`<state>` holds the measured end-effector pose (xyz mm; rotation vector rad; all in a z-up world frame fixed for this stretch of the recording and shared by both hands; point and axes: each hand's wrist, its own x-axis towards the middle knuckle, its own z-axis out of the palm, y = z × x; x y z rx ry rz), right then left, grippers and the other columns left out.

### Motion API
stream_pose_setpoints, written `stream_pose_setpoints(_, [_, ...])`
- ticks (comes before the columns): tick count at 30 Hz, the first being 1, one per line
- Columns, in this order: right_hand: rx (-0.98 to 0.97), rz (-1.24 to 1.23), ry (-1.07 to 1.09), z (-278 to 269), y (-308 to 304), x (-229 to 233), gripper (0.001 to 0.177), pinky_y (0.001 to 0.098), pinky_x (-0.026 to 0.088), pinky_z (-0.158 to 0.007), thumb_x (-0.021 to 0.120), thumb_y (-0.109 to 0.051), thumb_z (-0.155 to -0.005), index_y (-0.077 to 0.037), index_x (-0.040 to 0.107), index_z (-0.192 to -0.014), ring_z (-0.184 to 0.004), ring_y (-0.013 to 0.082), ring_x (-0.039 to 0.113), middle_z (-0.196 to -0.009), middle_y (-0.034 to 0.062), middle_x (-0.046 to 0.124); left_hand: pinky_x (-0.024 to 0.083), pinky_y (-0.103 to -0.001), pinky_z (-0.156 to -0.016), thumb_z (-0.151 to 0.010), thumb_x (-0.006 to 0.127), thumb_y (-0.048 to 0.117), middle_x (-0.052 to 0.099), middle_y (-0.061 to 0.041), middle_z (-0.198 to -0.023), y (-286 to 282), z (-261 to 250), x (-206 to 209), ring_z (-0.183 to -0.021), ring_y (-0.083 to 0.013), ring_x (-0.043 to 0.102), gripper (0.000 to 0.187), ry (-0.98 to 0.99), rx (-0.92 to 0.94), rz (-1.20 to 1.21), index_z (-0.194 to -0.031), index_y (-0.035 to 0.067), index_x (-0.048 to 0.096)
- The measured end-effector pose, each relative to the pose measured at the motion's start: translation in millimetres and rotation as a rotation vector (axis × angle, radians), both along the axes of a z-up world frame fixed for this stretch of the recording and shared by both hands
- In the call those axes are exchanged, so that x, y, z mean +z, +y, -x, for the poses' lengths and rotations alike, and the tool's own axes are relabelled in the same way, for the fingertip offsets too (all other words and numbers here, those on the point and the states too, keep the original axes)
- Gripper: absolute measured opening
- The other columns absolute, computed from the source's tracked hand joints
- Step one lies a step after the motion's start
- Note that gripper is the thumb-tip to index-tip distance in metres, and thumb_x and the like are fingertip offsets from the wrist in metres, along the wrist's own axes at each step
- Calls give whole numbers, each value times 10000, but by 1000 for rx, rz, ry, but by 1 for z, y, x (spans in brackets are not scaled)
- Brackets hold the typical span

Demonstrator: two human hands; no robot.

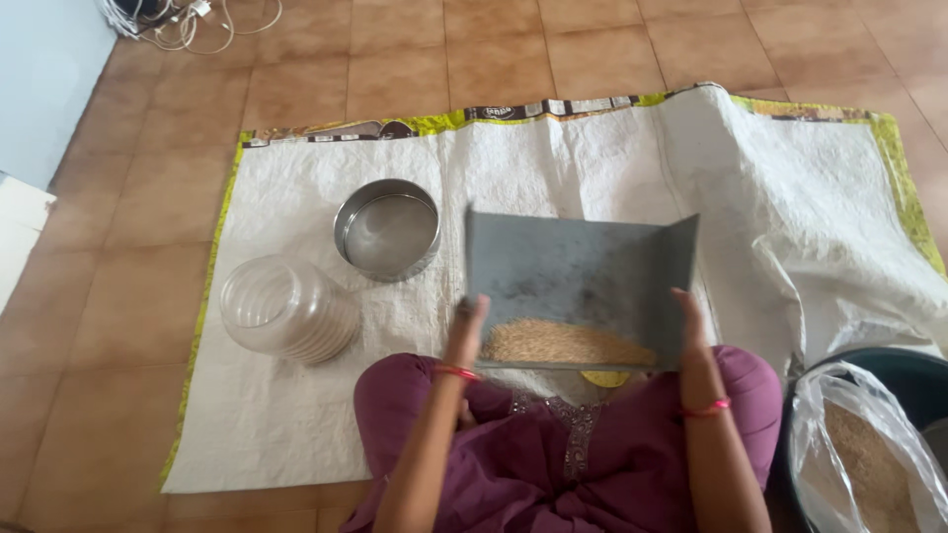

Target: The person pours grains from a plastic container onto a metal tray. They then sift the grains by shaking the tray and proceed to pick out small debris or chaff by hand, discarding it onto a cloth spread on the floor.

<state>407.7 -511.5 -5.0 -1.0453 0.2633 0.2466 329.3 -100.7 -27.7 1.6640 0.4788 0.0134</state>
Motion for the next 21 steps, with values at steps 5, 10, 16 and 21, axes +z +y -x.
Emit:
stream_pose_setpoints(5, [371,-47,110,17,49,-3,1003,575,227,-1185,374,-768,-837,-127,214,-1591,-1487,349,257,-1639,148,249,344,-480,-1252,-909,466,879,536,-327,-1537,88,9,14,-1484,-435,478,1122,-153,-37,331,-1497,-77,474])
stream_pose_setpoints(10, [245,143,250,9,36,-3,1027,654,237,-1190,337,-803,-854,-137,209,-1625,-1523,392,249,-1663,187,242,209,-448,-1227,-842,274,856,247,-168,-1661,32,35,-28,-1540,-302,214,1110,107,42,-16,-1588,34,257])
stream_pose_setpoints(16, [163,337,232,27,29,-32,1010,614,149,-1220,305,-830,-816,-278,86,-1632,-1564,334,94,-1714,91,54,183,-391,-1240,-853,314,825,267,-169,-1654,29,25,-54,-1550,-278,230,1090,41,36,161,-1555,-8,274])
stream_pose_setpoints(21, [225,545,366,9,56,-12,971,672,46,-1212,195,-819,-821,-330,12,-1639,-1574,321,-27,-1721,65,-65,218,-382,-1227,-900,255,803,284,-199,-1640,42,1,-44,-1538,-314,248,1066,117,56,-1,-1550,-40,310])
